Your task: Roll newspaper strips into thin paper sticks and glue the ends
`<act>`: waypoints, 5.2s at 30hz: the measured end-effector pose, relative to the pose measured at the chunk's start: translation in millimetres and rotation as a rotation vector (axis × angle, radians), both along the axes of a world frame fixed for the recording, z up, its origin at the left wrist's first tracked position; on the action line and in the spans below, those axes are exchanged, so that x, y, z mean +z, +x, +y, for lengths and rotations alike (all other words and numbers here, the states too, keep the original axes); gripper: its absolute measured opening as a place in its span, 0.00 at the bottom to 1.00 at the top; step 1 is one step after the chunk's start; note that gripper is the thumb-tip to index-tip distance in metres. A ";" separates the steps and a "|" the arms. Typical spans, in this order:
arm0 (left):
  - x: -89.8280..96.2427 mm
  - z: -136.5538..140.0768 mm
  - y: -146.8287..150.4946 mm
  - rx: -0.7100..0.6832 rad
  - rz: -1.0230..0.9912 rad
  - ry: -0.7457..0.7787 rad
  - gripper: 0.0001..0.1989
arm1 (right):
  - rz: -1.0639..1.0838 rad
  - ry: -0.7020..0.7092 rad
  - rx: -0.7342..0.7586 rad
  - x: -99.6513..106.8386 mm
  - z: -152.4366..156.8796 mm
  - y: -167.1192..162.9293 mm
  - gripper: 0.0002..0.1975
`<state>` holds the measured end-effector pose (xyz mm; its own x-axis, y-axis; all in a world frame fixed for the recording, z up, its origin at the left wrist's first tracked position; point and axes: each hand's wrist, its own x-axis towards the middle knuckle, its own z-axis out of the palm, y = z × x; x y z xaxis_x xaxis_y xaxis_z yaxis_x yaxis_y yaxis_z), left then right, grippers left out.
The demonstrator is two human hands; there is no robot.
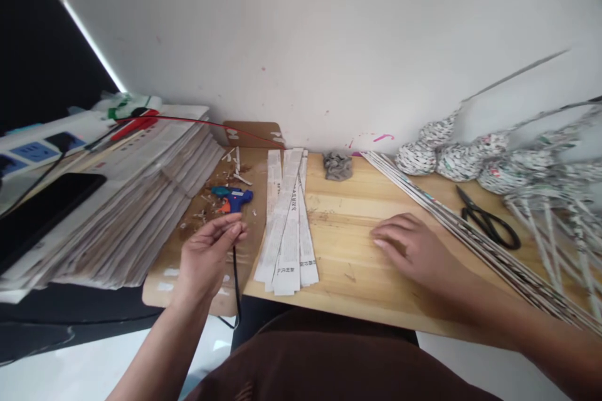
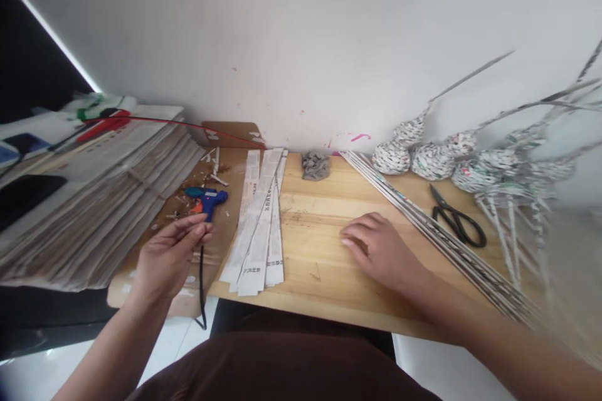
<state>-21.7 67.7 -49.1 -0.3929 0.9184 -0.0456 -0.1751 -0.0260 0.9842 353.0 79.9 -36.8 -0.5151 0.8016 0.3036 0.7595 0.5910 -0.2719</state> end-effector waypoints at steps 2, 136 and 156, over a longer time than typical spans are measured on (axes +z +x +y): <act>4.0 -0.2 -7.4 0.027 -0.011 0.006 0.20 | 0.054 -0.050 0.060 -0.8 3.9 -17.0 0.07; 25.5 94.2 80.4 -0.371 1.233 0.131 0.19 | 0.255 0.073 -0.272 -24.6 105.9 -73.1 0.28; 9.6 152.8 160.8 -0.553 1.334 0.296 0.05 | 0.250 -0.025 -0.302 -34.9 123.7 -57.7 0.18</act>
